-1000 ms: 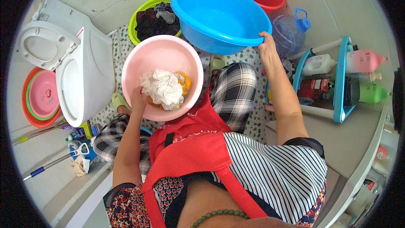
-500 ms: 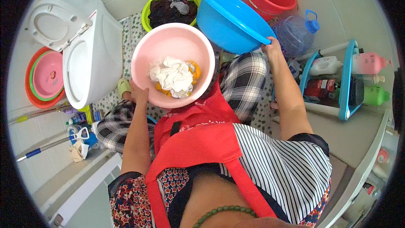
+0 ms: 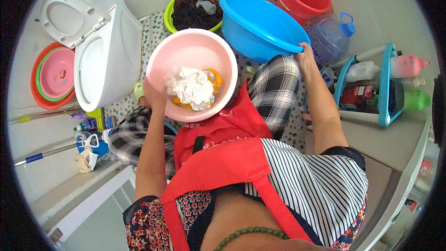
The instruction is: The person sits on the floor and hand-washes clothes in a pink basin. They add water from a large bottle, pour in detergent, and scrub the clothes by hand, wringing them out periodically.
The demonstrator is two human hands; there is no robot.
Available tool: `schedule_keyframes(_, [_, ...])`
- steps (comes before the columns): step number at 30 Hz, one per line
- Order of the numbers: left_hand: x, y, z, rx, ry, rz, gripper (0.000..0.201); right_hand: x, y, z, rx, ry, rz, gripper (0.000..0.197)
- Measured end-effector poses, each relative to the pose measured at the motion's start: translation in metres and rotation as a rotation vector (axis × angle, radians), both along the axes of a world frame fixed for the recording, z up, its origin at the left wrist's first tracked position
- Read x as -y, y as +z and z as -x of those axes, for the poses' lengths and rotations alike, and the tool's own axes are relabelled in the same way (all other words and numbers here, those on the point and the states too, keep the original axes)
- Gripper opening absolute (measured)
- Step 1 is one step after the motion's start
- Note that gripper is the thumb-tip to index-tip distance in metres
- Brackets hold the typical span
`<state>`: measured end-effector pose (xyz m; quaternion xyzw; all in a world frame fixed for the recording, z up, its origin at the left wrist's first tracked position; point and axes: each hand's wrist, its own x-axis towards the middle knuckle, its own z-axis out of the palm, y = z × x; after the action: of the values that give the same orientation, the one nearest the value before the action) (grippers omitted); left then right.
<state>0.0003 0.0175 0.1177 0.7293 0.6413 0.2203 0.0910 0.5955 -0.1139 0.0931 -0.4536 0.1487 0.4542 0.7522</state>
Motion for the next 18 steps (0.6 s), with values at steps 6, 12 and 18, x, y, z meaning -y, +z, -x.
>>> schedule_keyframes(6, [-0.007, 0.127, -0.199, 1.179, -0.232, 0.914, 0.066, -0.001, 0.020, 0.010, 0.069, -0.044, -0.076, 0.068])
schedule_keyframes(12, [-0.025, 0.129, -0.300, 1.318, -0.205, 1.407, 0.097, -0.021, 0.031, 0.020, 0.004, -0.025, -0.225, 0.067])
schedule_keyframes(18, [-0.031, 0.091, -0.339, 1.386, -0.076, 1.121, 0.066, -0.036, 0.033, 0.001, 0.189, 0.069, -0.186, 0.052])
